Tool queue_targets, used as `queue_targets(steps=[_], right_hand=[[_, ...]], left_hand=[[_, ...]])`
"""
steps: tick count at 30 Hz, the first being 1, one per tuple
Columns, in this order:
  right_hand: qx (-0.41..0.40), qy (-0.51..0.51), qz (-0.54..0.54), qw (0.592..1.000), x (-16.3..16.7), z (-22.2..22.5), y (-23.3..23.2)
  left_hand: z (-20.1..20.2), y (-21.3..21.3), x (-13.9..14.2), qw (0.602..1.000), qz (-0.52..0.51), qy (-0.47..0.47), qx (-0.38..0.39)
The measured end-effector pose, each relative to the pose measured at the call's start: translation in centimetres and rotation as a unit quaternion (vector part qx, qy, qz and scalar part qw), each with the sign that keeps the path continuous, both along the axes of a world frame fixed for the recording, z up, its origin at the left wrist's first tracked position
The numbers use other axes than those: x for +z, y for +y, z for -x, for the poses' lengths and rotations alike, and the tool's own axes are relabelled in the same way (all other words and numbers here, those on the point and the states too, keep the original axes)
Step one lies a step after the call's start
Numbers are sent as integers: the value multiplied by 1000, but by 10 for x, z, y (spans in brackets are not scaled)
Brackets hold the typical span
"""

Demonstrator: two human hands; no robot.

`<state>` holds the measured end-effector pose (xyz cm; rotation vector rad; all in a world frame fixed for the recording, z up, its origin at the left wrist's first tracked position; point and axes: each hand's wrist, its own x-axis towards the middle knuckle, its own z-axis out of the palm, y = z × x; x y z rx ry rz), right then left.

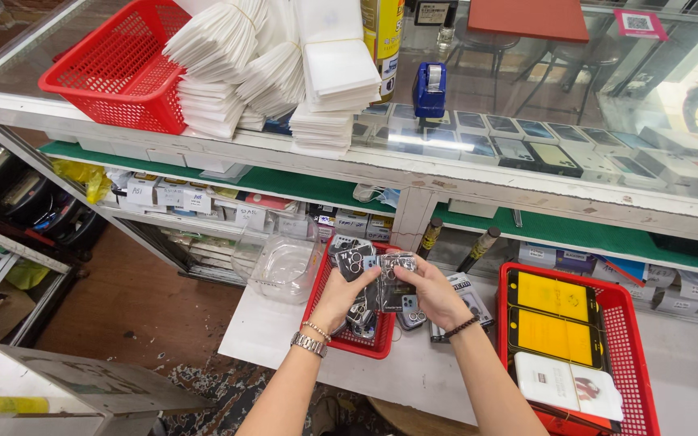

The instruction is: The person organizes small items at a service desk. They place white paper sheets into a red basket, then handle several small packaged items, including camera lens filters, and arrange them in the same basket. The person also stacks and moves stacks of white paper and places them on the counter.

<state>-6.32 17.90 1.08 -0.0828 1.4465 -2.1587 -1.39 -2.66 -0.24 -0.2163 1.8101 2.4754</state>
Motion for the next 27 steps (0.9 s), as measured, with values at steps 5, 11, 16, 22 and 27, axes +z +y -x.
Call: queue_targets(steps=[5,11,16,22,27], right_hand=[[-115,-52,94,987,-16,19,17],[-96,-66,137,984,-14,16,36],[9,33,-30,999,-8,4,4],[-130,-111,197,966,-13,22,30],[-95,-76,151,981,-12,11,33]], left_hand=[[3,-9,1,974,-207,-78,38],[-4,-12,8,998,-48,11,31],[0,-4,7,999,-5,6,35],[2,-17,5,990,-135,-42,9],[-5,-14,8,997,-39,23,68]])
